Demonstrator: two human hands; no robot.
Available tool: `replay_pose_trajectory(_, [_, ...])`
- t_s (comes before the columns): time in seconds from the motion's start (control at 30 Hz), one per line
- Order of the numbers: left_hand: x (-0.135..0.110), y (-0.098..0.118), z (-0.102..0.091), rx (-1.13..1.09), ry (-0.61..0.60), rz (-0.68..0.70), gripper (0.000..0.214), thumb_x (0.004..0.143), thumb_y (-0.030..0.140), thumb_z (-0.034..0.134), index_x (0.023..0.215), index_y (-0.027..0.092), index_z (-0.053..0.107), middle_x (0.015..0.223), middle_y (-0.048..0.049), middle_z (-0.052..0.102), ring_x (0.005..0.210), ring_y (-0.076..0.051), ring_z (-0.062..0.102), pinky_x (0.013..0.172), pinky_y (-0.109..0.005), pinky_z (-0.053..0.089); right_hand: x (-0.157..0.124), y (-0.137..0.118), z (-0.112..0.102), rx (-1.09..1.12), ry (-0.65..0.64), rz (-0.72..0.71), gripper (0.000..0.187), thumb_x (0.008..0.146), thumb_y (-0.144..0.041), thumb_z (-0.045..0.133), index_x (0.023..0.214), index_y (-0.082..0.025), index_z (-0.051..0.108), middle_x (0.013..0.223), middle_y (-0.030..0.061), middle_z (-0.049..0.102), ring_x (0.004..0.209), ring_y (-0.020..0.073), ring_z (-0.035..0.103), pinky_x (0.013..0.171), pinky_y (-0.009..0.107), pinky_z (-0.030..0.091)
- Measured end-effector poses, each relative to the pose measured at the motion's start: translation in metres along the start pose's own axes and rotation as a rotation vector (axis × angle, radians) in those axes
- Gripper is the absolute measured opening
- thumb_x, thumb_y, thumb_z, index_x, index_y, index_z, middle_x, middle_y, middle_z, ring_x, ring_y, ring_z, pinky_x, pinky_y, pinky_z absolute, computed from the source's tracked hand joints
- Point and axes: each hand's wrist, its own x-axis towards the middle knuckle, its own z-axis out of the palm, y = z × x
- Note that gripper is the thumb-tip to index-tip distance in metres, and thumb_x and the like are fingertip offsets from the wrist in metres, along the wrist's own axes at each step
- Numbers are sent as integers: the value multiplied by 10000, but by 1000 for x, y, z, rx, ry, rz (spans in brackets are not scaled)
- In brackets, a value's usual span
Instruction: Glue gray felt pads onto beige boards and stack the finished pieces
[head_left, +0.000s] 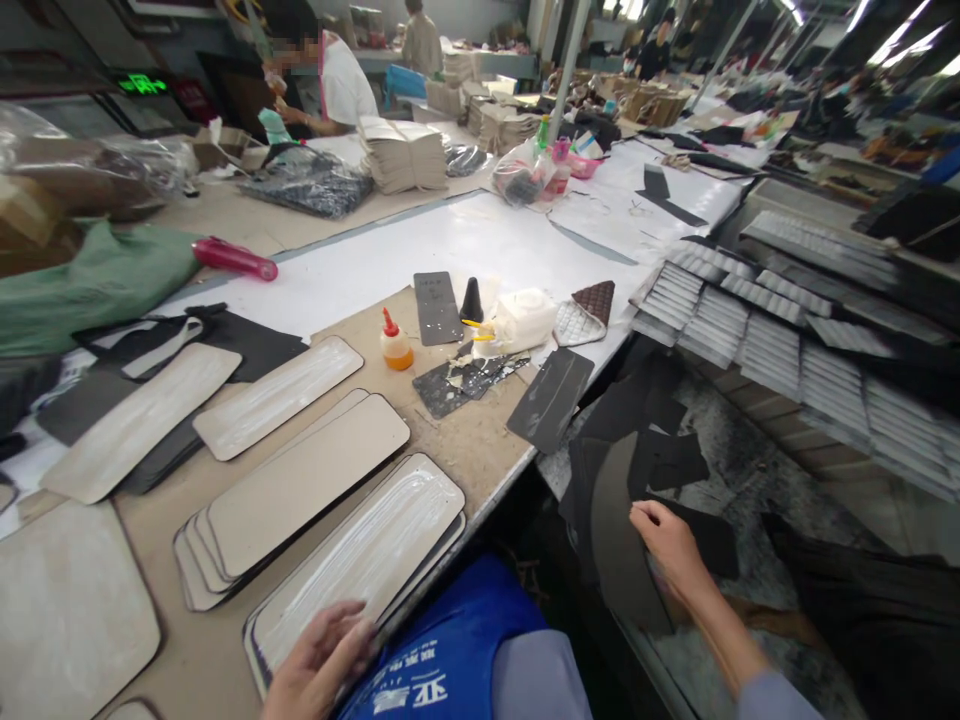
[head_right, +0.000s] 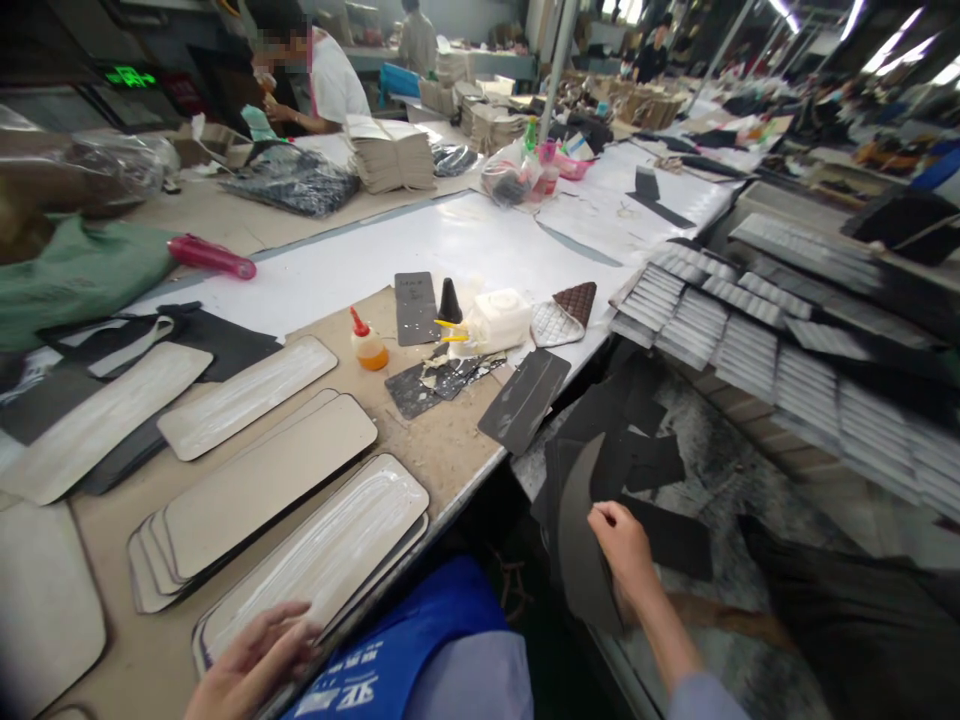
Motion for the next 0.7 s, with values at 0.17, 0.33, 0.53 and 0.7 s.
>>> replay_pose_trajectory(0.17, [-12, 53, 52, -159, -428, 98, 595, 488, 436, 785, 984, 162, 600, 996, -104, 654, 832, -201, 622, 766, -300, 485, -78, -125, 9, 304, -206, -326, 260, 728, -432, 499, 657, -194, 578, 813, 44, 620, 781, 165, 560, 724, 233, 433])
replay_pose_trajectory(0.33, [-20, 64, 56, -251, -557, 268, 503, 618, 396, 708, 1048, 152, 613, 1009, -93, 659, 889, -222, 607, 815, -322, 464, -131, -190, 49, 496, -543, -420, 271, 762, -427, 506, 677, -184, 590, 819, 51, 607, 804, 170, 557, 735, 245, 445])
replay_pose_trajectory(0.53, [-27, 46, 27, -291, -423, 349, 378, 703, 394, 618, 979, 139, 656, 919, -64, 680, 934, -237, 578, 866, -330, 437, -150, -209, 69, 551, -677, -399, 292, 777, -446, 508, 687, -179, 587, 800, 44, 584, 763, 169, 546, 709, 263, 446])
replay_pose_trajectory(0.7, [-29, 38, 19, -302, -307, 370, 348, 720, 376, 585, 961, 136, 660, 908, -59, 685, 892, -228, 587, 835, -317, 449, -161, -221, 78, 552, -699, -385, 281, 768, -451, 517, 719, -178, 564, 752, 32, 577, 741, 167, 536, 704, 262, 447])
